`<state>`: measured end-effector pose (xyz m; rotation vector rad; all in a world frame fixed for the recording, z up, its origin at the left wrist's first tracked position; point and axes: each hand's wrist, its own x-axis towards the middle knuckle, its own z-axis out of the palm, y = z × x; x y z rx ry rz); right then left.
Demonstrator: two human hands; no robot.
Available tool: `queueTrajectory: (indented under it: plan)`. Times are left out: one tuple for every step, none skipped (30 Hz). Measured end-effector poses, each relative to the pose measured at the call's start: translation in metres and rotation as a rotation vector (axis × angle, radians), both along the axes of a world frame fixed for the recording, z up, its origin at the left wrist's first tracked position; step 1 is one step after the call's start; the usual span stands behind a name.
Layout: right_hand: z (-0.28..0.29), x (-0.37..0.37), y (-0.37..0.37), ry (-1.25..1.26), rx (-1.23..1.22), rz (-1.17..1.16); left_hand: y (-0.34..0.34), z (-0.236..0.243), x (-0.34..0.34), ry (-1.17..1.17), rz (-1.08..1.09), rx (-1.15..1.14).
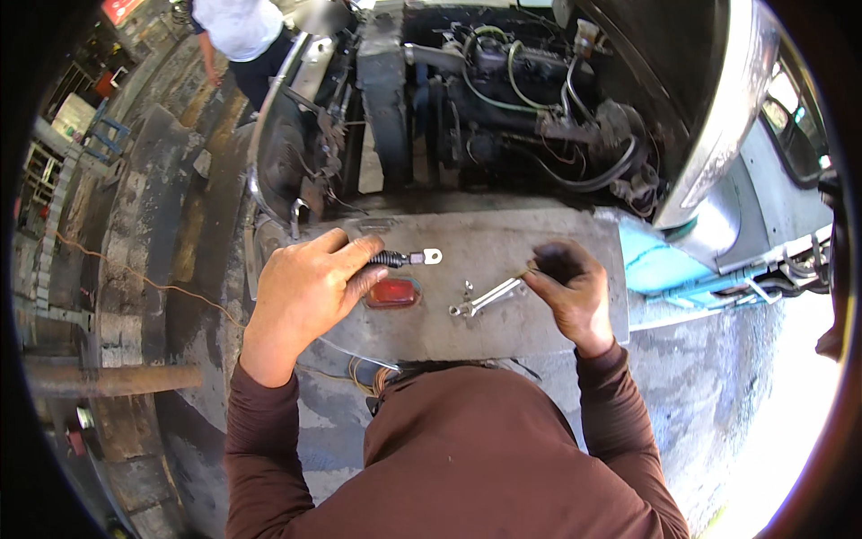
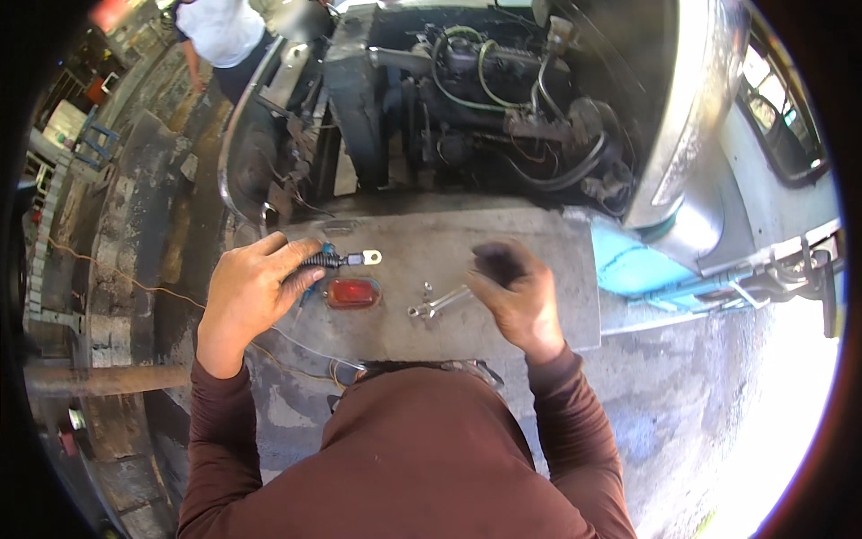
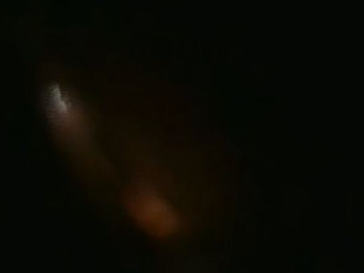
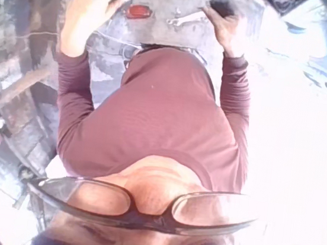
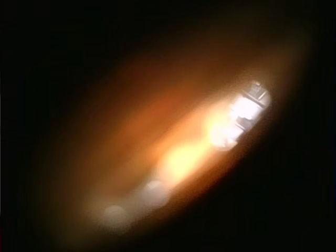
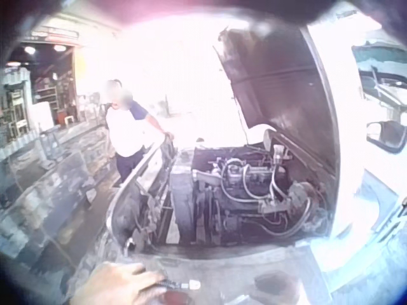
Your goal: The person selects wrenches and a screwdriver from a workbench, then walks to a vehicle with an open hood. They use the screwdriver and wrench to loosen and remove a bolt from the engine area, then reinsert and tighten the bolt before placing the tools on the vehicle's surface.
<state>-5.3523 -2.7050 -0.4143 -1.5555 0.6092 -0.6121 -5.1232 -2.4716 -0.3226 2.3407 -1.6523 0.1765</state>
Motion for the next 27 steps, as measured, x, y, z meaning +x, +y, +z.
queueTrajectory:
  plan:
    - [0.001, 0.005, 0.006, -0.014, 0.014, 0.01, -0.002, -0.008, -0.001, 0.005, 0.005, -0.01]
    - [-0.002, 0.009, 0.004, 0.017, 0.004, 0.051, -0.003, -0.015, -0.002, 0.009, 0.013, -0.022]
    - [-0.009, 0.011, 0.0, 0.044, -0.007, 0.089, -0.005, -0.022, -0.004, 0.009, 0.019, -0.036]
    - [-0.018, 0.013, -0.003, 0.071, -0.018, 0.13, -0.004, -0.03, -0.006, 0.048, 0.039, 0.002]
    - [-0.034, 0.013, -0.012, 0.125, 0.098, 0.14, -0.005, -0.036, -0.01, 0.078, 0.069, 0.021]
    - [-0.059, 0.009, -0.022, 0.179, 0.216, 0.14, -0.007, -0.044, -0.016, 0.109, 0.09, 0.041]
    - [-0.086, 0.005, -0.027, 0.227, 0.342, 0.148, -0.006, -0.049, -0.021, 0.136, 0.119, 0.069]
    - [-0.111, 0.001, -0.028, 0.201, 0.537, 0.178, -0.005, -0.057, -0.023, 0.211, 0.142, 0.162]
    - [-0.12, 0.002, -0.024, 0.194, 0.689, 0.217, -0.003, -0.064, -0.027, 0.232, 0.169, 0.183]
    - [-0.129, 0.002, -0.017, 0.212, 0.67, 0.216, -0.002, -0.073, -0.033, 0.254, 0.195, 0.203]
    - [-0.132, 0.005, -0.009, 0.232, 0.651, 0.219, -0.001, -0.08, -0.037, 0.276, 0.226, 0.223]
    - [-0.132, 0.01, -0.007, 0.289, 0.563, 0.232, -0.001, -0.086, -0.039, 0.389, 0.239, 0.222]
    - [-0.132, 0.016, -0.009, 0.344, 0.475, 0.243, -0.001, -0.092, -0.041, 0.417, 0.222, 0.158]
    - [-0.131, 0.018, -0.009, 0.402, 0.386, 0.254, -0.002, -0.096, -0.044, 0.446, 0.206, 0.093]
    - [-0.132, 0.016, -0.009, 0.435, 0.119, 0.282, -0.003, -0.098, -0.047, 0.476, 0.189, 0.028]
    - [-0.136, 0.013, -0.009, 0.461, -0.149, 0.309, -0.003, -0.096, -0.049, 0.652, 0.225, 0.107]
    - [-0.139, 0.012, -0.01, 0.479, -0.421, 0.334, -0.001, -0.103, -0.05, 0.711, 0.21, 0.083]
    - [-0.139, 0.009, -0.009, 0.682, -0.51, 0.388, 0.0, -0.118, -0.049, 0.77, 0.194, 0.057]
    - [-0.137, 0.004, -0.004, 0.697, -0.537, 0.404, 0.002, -0.128, -0.049, 0.829, 0.179, 0.032]
    - [-0.126, 0.001, 0.004, 0.71, -0.561, 0.422, 0.0, -0.128, -0.052, 0.872, 0.213, 0.04]
    - [-0.119, -0.003, 0.012, 0.727, -0.583, 0.433, -0.002, -0.131, -0.056, 0.887, 0.215, 0.014]
    - [-0.128, -0.004, 0.021, 0.656, -0.699, 0.361, -0.003, -0.135, -0.06, 0.903, 0.217, -0.013]
    - [-0.134, -0.005, 0.027, 0.616, -0.749, 0.355, -0.006, -0.136, -0.062, 0.916, 0.219, -0.041]
    - [-0.14, -0.006, 0.032, 0.575, -0.799, 0.35, -0.008, -0.136, -0.064, 0.943, 0.231, -0.013]
    - [-0.144, -0.007, 0.034, 0.535, -0.849, 0.344, -0.012, -0.133, -0.066, 0.97, 0.243, 0.016]
    - [-0.145, -0.005, 0.036, 0.539, -0.882, 0.333, -0.013, -0.131, -0.066, 0.993, 0.257, 0.045]
    - [-0.149, -0.006, 0.035, 0.542, -0.879, 0.33, -0.014, -0.132, -0.065, 1.01, 0.259, 0.059]
